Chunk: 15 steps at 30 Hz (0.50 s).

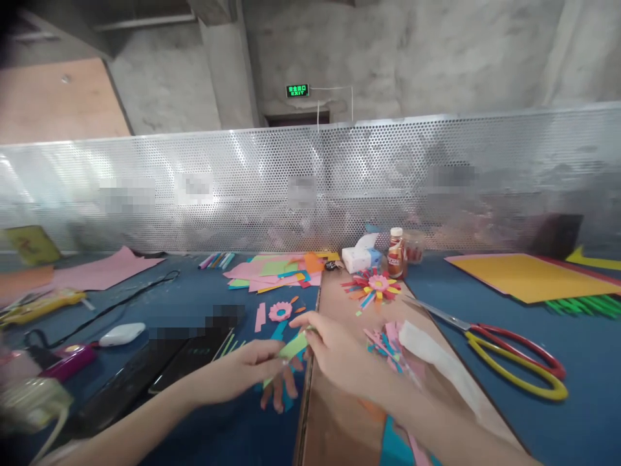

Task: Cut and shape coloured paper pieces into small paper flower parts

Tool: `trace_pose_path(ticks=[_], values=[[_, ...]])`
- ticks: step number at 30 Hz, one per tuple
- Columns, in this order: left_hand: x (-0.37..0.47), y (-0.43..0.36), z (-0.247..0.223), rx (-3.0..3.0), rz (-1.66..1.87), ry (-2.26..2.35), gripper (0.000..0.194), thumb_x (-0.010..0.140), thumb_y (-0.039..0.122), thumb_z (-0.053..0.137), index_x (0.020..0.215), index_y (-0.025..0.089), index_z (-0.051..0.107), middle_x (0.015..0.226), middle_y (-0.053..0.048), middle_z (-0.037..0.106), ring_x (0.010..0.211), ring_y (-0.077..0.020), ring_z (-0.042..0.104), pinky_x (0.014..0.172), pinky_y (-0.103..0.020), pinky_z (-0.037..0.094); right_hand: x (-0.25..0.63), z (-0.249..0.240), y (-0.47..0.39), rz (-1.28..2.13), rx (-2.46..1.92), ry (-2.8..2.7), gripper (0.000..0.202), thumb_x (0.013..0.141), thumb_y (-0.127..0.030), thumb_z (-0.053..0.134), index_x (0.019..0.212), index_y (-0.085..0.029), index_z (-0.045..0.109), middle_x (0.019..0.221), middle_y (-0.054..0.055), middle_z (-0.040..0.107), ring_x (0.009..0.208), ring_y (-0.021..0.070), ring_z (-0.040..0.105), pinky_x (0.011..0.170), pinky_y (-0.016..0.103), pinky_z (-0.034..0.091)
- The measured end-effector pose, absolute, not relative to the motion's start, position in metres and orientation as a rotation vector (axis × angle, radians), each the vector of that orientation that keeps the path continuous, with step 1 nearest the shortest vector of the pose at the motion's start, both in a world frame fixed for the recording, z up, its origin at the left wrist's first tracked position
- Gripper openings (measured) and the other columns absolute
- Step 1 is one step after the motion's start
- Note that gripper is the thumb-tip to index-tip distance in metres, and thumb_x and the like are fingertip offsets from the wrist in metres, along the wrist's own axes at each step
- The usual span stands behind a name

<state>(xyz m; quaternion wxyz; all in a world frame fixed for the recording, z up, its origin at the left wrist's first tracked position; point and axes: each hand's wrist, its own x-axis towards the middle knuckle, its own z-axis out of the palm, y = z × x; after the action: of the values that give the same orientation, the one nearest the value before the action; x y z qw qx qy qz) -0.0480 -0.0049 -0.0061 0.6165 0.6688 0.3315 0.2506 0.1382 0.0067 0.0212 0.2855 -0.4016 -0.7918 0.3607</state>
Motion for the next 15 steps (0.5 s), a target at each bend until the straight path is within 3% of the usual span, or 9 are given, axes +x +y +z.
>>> trace_pose_path(ticks=[5, 9, 11, 15], values=[[-0.048, -0.007, -0.013, 1.466, 0.621, 0.817, 0.021, 0.084, 0.032, 0.038, 0.085, 0.014, 0.049, 0.061, -0.002, 0.059, 0.05, -0.0092, 0.056, 0.045, -0.017, 0.04, 0.13, 0.016, 0.005, 0.889, -1.067, -2.112, 0.028, 0.083, -0.024, 0.04, 0.112, -0.026, 0.043, 0.082, -0.002, 0.056, 0.071, 0.0123, 0.052, 0.066, 0.025, 0.038], [-0.042, -0.01, -0.019, 1.397, 0.583, 0.934, 0.021, 0.081, 0.03, 0.041, 0.087, 0.013, 0.051, 0.068, -0.004, 0.063, 0.048, -0.0092, 0.056, 0.041, -0.016, 0.038, 0.131, 0.004, 0.015, 1.018, -1.187, -1.955, 0.013, 0.078, -0.031, 0.05, 0.081, -0.018, 0.05, 0.065, -0.003, 0.052, 0.06, 0.0108, 0.049, 0.055, 0.021, 0.036], [-0.04, -0.01, -0.02, 1.428, 0.558, 1.035, 0.02, 0.078, 0.027, 0.046, 0.085, 0.012, 0.056, 0.069, -0.005, 0.065, 0.049, -0.0083, 0.055, 0.044, -0.015, 0.037, 0.133, -0.002, 0.019, 1.177, -1.201, -1.888, 0.016, 0.077, -0.032, 0.05, 0.069, -0.017, 0.049, 0.058, -0.004, 0.049, 0.052, 0.0091, 0.045, 0.049, 0.02, 0.034], [-0.044, -0.006, -0.021, 1.533, 0.564, 1.089, 0.019, 0.074, 0.031, 0.053, 0.072, 0.016, 0.065, 0.065, -0.001, 0.066, 0.063, -0.0137, 0.059, 0.055, -0.02, 0.043, 0.139, -0.015, 0.021, 1.449, -1.179, -1.802, 0.018, 0.075, -0.034, 0.053, 0.071, -0.016, 0.052, 0.062, -0.001, 0.054, 0.058, 0.0107, 0.051, 0.053, 0.02, 0.037]])
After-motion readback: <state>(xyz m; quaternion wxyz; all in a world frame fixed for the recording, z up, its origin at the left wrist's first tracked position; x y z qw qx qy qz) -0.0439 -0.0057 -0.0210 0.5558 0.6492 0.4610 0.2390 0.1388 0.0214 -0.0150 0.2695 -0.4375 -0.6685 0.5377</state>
